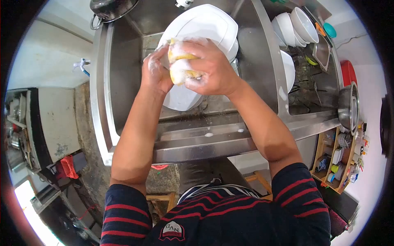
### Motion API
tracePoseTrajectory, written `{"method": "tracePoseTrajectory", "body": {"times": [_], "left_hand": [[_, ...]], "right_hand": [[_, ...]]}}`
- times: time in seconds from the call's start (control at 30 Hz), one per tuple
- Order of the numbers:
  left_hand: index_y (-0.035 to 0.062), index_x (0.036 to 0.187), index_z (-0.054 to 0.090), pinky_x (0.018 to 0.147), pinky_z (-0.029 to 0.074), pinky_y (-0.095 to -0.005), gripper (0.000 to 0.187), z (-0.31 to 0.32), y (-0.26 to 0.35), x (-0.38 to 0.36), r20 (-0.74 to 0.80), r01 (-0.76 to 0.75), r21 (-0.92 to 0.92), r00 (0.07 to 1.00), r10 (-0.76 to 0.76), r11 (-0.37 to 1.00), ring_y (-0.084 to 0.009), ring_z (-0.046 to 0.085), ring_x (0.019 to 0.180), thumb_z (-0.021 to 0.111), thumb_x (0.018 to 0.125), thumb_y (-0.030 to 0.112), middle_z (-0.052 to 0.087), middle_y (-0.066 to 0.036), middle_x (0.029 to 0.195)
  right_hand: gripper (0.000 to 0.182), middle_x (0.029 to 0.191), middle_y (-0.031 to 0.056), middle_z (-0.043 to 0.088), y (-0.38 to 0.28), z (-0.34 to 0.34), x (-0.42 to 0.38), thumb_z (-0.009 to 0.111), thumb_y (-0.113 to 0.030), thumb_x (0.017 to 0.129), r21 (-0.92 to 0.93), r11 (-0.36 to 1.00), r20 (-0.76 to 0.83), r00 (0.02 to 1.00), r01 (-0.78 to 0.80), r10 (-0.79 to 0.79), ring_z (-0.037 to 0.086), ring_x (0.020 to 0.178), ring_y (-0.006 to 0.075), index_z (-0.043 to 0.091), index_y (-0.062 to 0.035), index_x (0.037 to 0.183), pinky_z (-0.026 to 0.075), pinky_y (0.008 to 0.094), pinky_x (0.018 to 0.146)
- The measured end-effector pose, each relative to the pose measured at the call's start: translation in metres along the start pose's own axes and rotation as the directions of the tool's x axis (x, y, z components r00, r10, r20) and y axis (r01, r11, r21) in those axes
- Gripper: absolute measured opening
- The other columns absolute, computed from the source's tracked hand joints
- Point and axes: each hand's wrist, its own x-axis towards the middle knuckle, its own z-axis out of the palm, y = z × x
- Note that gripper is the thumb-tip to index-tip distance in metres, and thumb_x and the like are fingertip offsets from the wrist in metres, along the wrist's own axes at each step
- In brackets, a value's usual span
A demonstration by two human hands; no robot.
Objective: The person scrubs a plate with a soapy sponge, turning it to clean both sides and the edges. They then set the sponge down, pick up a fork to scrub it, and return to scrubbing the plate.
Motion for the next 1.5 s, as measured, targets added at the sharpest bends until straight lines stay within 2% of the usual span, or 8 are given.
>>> {"method": "tracePoseTrajectory", "body": {"times": [0.2, 0.37, 0.77, 1.0, 1.13, 1.2, 1.3, 1.5], "left_hand": [[-0.007, 0.127, 0.048, 0.102, 0.044, -0.0448, 0.038, -0.006, 0.011, 0.006, 0.001, -0.063, -0.029, 0.998, 0.063, 0.998, -0.0313, 0.056, 0.114, 0.054, 0.092, 0.009, 0.057, -0.02, 0.123], [-0.0061, 0.125, 0.05, 0.1, 0.045, -0.0406, 0.04, 0.004, 0.0, -0.003, 0.012, -0.056, 0.136, 0.998, 0.055, 0.989, -0.029, 0.058, 0.11, 0.06, 0.089, 0.008, 0.059, -0.018, 0.12], [-0.0035, 0.12, 0.054, 0.09, 0.05, -0.0372, 0.029, -0.006, 0.004, 0.001, 0.065, -0.127, 0.121, 0.991, 0.12, 0.984, -0.0261, 0.063, 0.102, 0.054, 0.095, 0.012, 0.061, -0.017, 0.117], [-0.0035, 0.116, 0.06, 0.082, 0.05, -0.0315, 0.031, -0.004, -0.005, -0.004, 0.227, -0.093, 0.363, 0.974, 0.009, 0.927, -0.0183, 0.064, 0.092, 0.064, 0.088, 0.011, 0.067, -0.01, 0.106], [-0.0005, 0.113, 0.064, 0.08, 0.049, -0.0299, 0.029, -0.003, -0.01, -0.004, 0.249, -0.081, 0.47, 0.968, -0.044, 0.879, -0.0143, 0.063, 0.087, 0.067, 0.086, 0.01, 0.068, -0.006, 0.1], [0.0001, 0.112, 0.064, 0.078, 0.049, -0.0293, 0.029, -0.014, -0.015, -0.001, 0.322, -0.141, 0.427, 0.947, -0.004, 0.893, -0.0137, 0.063, 0.086, 0.067, 0.086, 0.011, 0.068, -0.006, 0.1], [0.0011, 0.112, 0.065, 0.075, 0.048, -0.0278, 0.029, -0.016, -0.013, -0.002, 0.385, -0.188, 0.435, 0.923, 0.007, 0.881, -0.0123, 0.062, 0.084, 0.068, 0.085, 0.013, 0.068, -0.004, 0.099], [0.0006, 0.1, 0.07, 0.07, 0.046, -0.0258, 0.022, -0.001, -0.008, -0.011, 0.312, -0.239, 0.747, 0.95, -0.009, 0.62, -0.0085, 0.057, 0.076, 0.07, 0.085, 0.017, 0.067, -0.001, 0.085]], "right_hand": [[0.028, 0.117, 0.0085, 0.063, 0.027, -0.022, -0.01, 0.07, -0.019, 0.067, -0.029, 0.998, -0.115, 0.992, -0.058, 0.055, 0.057, 0.11, 0.0311, 0.071, -0.0117, 0.095, 0.044, 0.0413, 0.092], [0.027, 0.118, 0.021, 0.061, 0.056, -0.031, -0.016, 0.071, -0.012, 0.074, -0.21, 0.877, -0.458, 0.836, -0.432, 0.302, 0.057, 0.112, 0.0373, 0.069, -0.0033, 0.1, 0.045, 0.0409, 0.095], [0.032, 0.123, 0.0141, 0.06, -0.003, 0.008, 0.005, 0.069, -0.018, 0.069, -0.039, 0.999, -0.043, 0.999, -0.026, 0.024, 0.054, 0.115, 0.0347, 0.069, -0.0113, 0.1, 0.042, 0.0446, 0.097], [0.035, 0.117, 0.0179, 0.062, 0.054, -0.028, -0.015, 0.07, -0.01, 0.069, -0.249, 0.861, -0.451, 0.84, -0.443, 0.302, 0.055, 0.115, 0.0373, 0.069, -0.006, 0.103, 0.047, 0.0406, 0.094], [0.03, 0.115, 0.0141, 0.062, 0.052, -0.021, -0.015, 0.068, -0.018, 0.072, -0.192, 0.859, -0.467, 0.814, -0.474, 0.345, 0.056, 0.111, 0.0347, 0.069, -0.0098, 0.101, 0.045, 0.0463, 0.091], [0.033, 0.116, 0.0145, 0.062, 0.023, -0.008, -0.004, 0.068, -0.017, 0.071, -0.164, 0.975, -0.282, 0.954, -0.15, 0.099, 0.056, 0.11, 0.0351, 0.069, -0.0101, 0.103, 0.044, 0.0466, 0.091], [0.034, 0.116, 0.0158, 0.062, 0.002, -0.01, 0.006, 0.068, -0.017, 0.07, -0.107, 0.988, -0.205, 0.975, -0.112, 0.089, 0.056, 0.111, 0.036, 0.069, -0.0093, 0.103, 0.044, 0.0463, 0.096], [0.027, 0.106, 0.0158, 0.065, 0.064, -0.031, -0.025, 0.069, -0.016, 0.074, -0.135, 0.869, -0.464, 0.805, -0.477, 0.37, 0.06, 0.101, 0.0364, 0.07, -0.006, 0.099, 0.047, 0.044, 0.09]]}}
